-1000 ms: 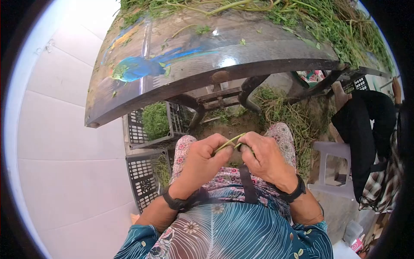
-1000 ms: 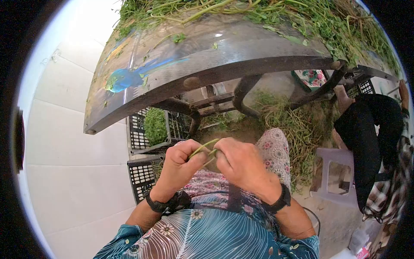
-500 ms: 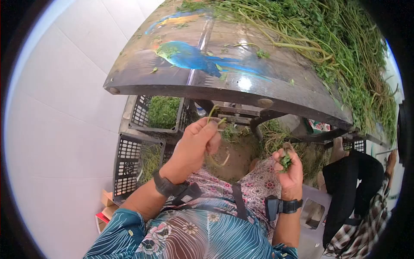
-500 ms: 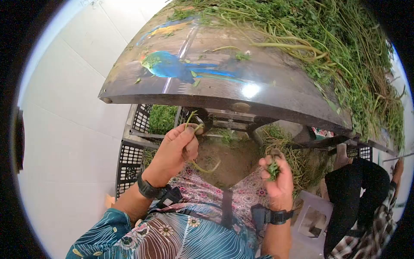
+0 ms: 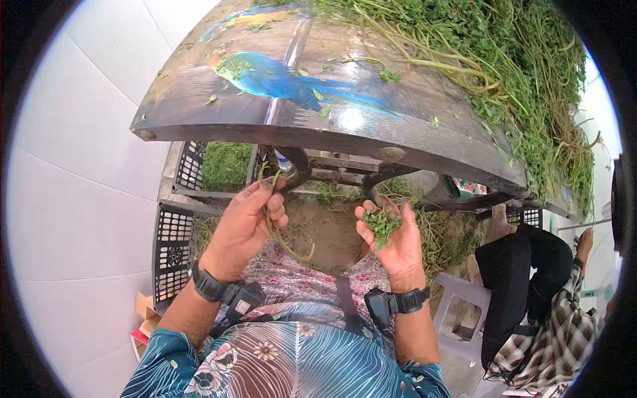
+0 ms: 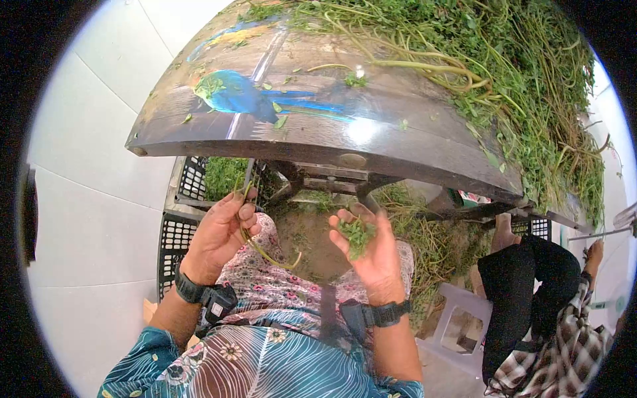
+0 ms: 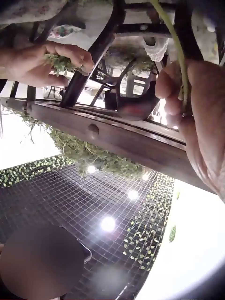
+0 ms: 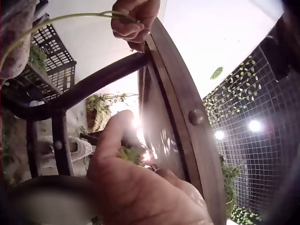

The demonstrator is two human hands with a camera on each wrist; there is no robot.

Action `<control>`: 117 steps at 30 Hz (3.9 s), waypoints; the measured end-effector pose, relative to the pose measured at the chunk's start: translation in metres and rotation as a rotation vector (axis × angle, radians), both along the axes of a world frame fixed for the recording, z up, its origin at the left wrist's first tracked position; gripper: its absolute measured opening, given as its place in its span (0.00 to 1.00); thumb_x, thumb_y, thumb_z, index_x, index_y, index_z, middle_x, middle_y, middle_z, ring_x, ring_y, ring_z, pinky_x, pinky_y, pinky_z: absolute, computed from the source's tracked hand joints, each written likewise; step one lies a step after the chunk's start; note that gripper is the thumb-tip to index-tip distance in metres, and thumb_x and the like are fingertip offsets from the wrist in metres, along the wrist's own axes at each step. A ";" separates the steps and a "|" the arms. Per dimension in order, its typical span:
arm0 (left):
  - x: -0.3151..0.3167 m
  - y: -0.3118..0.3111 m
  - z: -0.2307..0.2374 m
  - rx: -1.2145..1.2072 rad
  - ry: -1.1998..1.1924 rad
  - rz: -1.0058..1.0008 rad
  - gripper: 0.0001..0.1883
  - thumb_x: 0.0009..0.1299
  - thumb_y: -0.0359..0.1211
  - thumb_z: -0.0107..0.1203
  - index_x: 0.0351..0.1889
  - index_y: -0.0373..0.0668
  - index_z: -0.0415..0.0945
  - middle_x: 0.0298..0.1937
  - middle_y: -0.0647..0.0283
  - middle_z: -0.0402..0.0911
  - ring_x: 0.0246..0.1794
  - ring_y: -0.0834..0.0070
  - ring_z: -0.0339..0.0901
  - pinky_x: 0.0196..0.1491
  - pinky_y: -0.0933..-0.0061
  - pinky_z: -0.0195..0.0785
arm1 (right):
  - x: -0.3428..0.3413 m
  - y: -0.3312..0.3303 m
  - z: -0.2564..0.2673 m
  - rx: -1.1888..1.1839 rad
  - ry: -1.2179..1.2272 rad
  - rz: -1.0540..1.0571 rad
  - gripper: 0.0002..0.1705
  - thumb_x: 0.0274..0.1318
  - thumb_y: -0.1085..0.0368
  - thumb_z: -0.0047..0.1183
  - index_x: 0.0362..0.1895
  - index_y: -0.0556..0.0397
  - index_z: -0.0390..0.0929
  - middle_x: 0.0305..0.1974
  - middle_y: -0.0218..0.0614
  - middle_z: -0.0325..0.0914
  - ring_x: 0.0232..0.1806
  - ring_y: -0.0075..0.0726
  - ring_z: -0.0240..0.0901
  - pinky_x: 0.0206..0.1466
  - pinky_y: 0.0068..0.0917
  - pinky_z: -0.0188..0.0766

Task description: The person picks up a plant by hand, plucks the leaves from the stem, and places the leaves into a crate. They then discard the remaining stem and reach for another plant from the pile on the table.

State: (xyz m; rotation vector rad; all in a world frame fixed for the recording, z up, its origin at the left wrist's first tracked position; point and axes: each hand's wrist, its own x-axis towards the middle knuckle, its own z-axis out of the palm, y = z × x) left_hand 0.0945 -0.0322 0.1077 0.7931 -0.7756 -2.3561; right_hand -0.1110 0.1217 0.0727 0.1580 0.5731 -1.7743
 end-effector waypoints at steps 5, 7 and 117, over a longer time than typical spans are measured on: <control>0.011 0.000 -0.012 0.034 0.012 0.076 0.10 0.70 0.36 0.47 0.42 0.40 0.70 0.24 0.69 0.68 0.25 0.76 0.66 0.32 0.73 0.64 | 0.005 0.000 -0.009 0.084 0.017 0.036 0.20 0.60 0.55 0.43 0.48 0.57 0.68 0.45 0.46 0.71 0.47 0.54 0.70 0.50 0.44 0.71; 0.019 -0.002 -0.013 0.057 0.037 0.106 0.09 0.70 0.36 0.46 0.40 0.41 0.69 0.24 0.70 0.68 0.25 0.77 0.66 0.32 0.74 0.64 | 0.008 0.000 -0.017 0.182 0.026 0.023 0.16 0.60 0.59 0.44 0.47 0.55 0.69 0.44 0.42 0.72 0.44 0.48 0.72 0.43 0.37 0.74; -0.075 -0.068 0.111 -1.553 -0.363 -0.034 0.05 0.61 0.26 0.51 0.32 0.34 0.73 0.28 0.60 0.77 0.27 0.73 0.74 0.33 0.77 0.66 | -0.156 -0.052 0.207 0.657 2.288 -0.168 0.15 0.50 0.65 0.46 0.40 0.61 0.73 0.34 0.47 0.76 0.36 0.45 0.72 0.42 0.33 0.68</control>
